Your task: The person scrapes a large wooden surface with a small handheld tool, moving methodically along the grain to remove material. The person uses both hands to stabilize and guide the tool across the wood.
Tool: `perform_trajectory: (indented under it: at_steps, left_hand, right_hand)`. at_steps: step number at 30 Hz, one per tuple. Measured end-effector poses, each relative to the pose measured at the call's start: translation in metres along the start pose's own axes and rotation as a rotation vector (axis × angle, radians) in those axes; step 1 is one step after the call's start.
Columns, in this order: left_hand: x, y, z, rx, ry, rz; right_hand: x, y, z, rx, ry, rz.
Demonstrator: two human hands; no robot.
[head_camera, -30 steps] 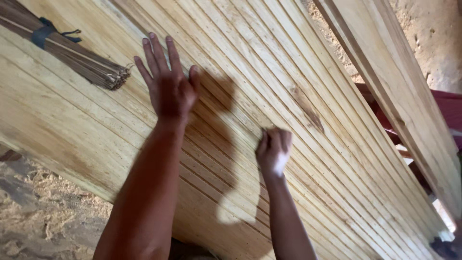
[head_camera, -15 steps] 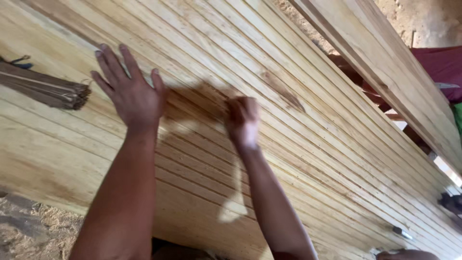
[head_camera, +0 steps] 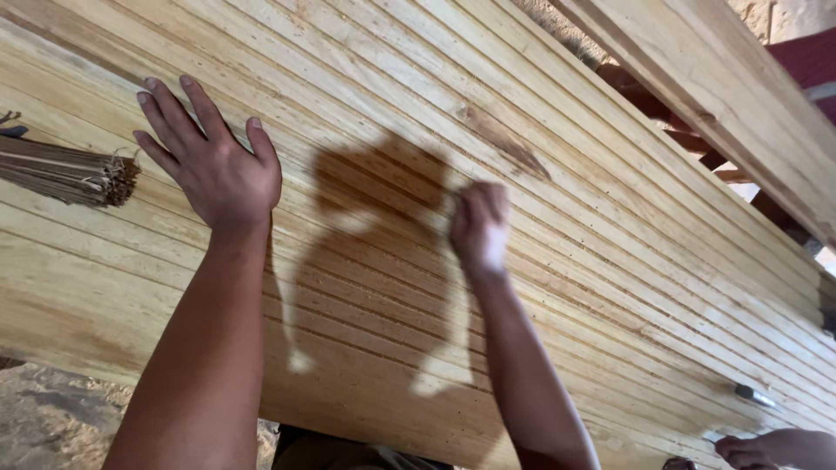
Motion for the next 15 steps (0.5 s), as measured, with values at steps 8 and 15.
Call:
perform_trajectory:
  at_steps: [8,15]
  left_hand:
    - [-0.007,0.000,-0.003,-0.023,-0.016,0.033]
    - [0.003,-0.003,0.007,-0.068,-0.061,0.110]
  right_hand:
    - [0.013,0.003,-0.001,-0.022,-0.068,0.045]
    - [-0.043,0.026,-0.012,0.047,0.050,-0.014]
Point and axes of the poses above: each hand's wrist, its own y-axis away from the middle knuckle, its own x-axis out of the palm, z = x × y, the point moved 8 cm from there along -y, towards the middle knuckle, and after that the axes turned 3 degrees about -x, right-handed, at the moved point
